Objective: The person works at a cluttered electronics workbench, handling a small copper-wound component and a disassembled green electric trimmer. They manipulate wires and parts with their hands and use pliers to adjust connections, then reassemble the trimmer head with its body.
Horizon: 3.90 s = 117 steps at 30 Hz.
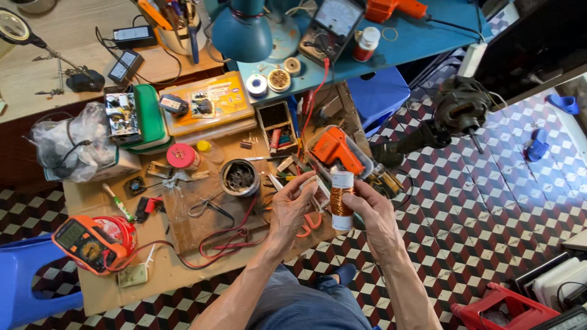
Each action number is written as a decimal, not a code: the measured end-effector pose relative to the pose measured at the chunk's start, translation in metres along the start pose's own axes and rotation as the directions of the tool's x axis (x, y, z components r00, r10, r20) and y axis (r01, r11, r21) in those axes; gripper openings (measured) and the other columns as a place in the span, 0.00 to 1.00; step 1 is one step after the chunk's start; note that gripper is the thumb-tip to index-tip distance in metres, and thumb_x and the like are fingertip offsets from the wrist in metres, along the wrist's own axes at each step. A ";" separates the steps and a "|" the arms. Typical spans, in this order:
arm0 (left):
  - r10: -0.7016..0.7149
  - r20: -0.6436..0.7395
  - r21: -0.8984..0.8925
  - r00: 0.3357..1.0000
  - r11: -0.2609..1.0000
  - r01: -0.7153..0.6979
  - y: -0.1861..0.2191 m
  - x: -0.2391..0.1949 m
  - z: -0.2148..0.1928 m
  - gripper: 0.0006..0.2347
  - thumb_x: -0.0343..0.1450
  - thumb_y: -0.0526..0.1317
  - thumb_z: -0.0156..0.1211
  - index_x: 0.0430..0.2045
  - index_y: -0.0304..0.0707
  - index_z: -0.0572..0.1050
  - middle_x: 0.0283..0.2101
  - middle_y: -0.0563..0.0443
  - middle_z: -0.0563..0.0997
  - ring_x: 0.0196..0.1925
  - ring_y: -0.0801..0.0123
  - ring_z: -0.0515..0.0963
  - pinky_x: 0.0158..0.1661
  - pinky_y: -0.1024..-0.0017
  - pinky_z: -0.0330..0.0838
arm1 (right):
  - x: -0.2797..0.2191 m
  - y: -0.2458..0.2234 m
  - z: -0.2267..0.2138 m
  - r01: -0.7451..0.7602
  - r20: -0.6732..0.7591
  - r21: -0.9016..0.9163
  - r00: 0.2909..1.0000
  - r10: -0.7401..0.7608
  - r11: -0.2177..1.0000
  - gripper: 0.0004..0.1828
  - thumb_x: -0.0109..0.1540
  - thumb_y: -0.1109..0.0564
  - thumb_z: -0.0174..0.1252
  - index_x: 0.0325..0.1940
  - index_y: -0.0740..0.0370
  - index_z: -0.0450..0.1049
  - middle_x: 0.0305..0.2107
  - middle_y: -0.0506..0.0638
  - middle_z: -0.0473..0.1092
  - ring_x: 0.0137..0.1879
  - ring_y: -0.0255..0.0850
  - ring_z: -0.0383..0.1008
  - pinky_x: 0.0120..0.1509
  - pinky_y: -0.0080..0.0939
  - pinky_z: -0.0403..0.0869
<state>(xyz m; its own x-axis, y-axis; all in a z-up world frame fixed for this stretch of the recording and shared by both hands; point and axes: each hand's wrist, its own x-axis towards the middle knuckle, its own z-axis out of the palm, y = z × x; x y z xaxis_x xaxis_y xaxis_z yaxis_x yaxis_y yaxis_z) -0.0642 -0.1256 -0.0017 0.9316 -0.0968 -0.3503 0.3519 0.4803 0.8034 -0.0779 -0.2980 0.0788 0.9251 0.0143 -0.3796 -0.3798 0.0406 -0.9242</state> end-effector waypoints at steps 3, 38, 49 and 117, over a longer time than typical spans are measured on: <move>-0.016 -0.044 -0.102 0.999 0.995 0.011 -0.027 -0.016 0.045 0.18 0.74 0.40 0.59 0.58 0.32 0.73 0.42 0.49 0.84 0.40 0.73 0.84 0.38 0.73 0.81 | -0.020 0.012 -0.052 -0.016 -0.009 0.088 1.000 0.017 0.996 0.28 0.61 0.51 0.58 0.62 0.71 0.73 0.49 0.56 0.76 0.57 0.38 0.73 0.66 0.43 0.67; 0.470 0.037 0.888 0.882 0.389 -0.245 0.088 0.345 -0.255 0.13 0.69 0.45 0.61 0.43 0.37 0.80 0.40 0.39 0.85 0.41 0.50 0.85 0.43 0.57 0.79 | 0.197 0.000 0.199 0.008 -0.034 -0.559 0.999 -0.032 0.829 0.24 0.59 0.48 0.63 0.56 0.63 0.76 0.39 0.52 0.80 0.44 0.37 0.81 0.49 0.38 0.77; 0.543 0.059 0.953 0.838 0.218 -0.209 0.106 0.341 -0.263 0.06 0.66 0.41 0.66 0.31 0.41 0.85 0.36 0.40 0.80 0.41 0.46 0.77 0.42 0.52 0.73 | 0.273 0.031 0.274 0.157 0.010 -0.859 0.957 -0.291 0.487 0.22 0.64 0.49 0.58 0.57 0.66 0.70 0.45 0.67 0.70 0.47 0.62 0.73 0.51 0.57 0.72; 0.209 0.651 0.759 0.730 -0.164 -0.630 0.110 0.210 -0.210 0.37 0.50 0.40 0.80 0.55 0.31 0.69 0.52 0.38 0.71 0.58 0.48 0.70 0.62 0.57 0.63 | 0.098 0.075 0.158 -0.305 -0.227 -0.568 0.951 0.210 0.765 0.33 0.62 0.55 0.58 0.71 0.57 0.61 0.51 0.58 0.72 0.53 0.44 0.79 0.54 0.43 0.78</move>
<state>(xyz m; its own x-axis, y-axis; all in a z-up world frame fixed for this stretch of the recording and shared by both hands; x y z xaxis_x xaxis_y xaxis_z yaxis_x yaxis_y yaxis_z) 0.1514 0.0898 -0.0877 0.8127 -0.5371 0.2258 -0.5756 -0.6800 0.4541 -0.0151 -0.1360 -0.0207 0.7992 -0.2050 -0.5650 -0.5737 -0.5403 -0.6155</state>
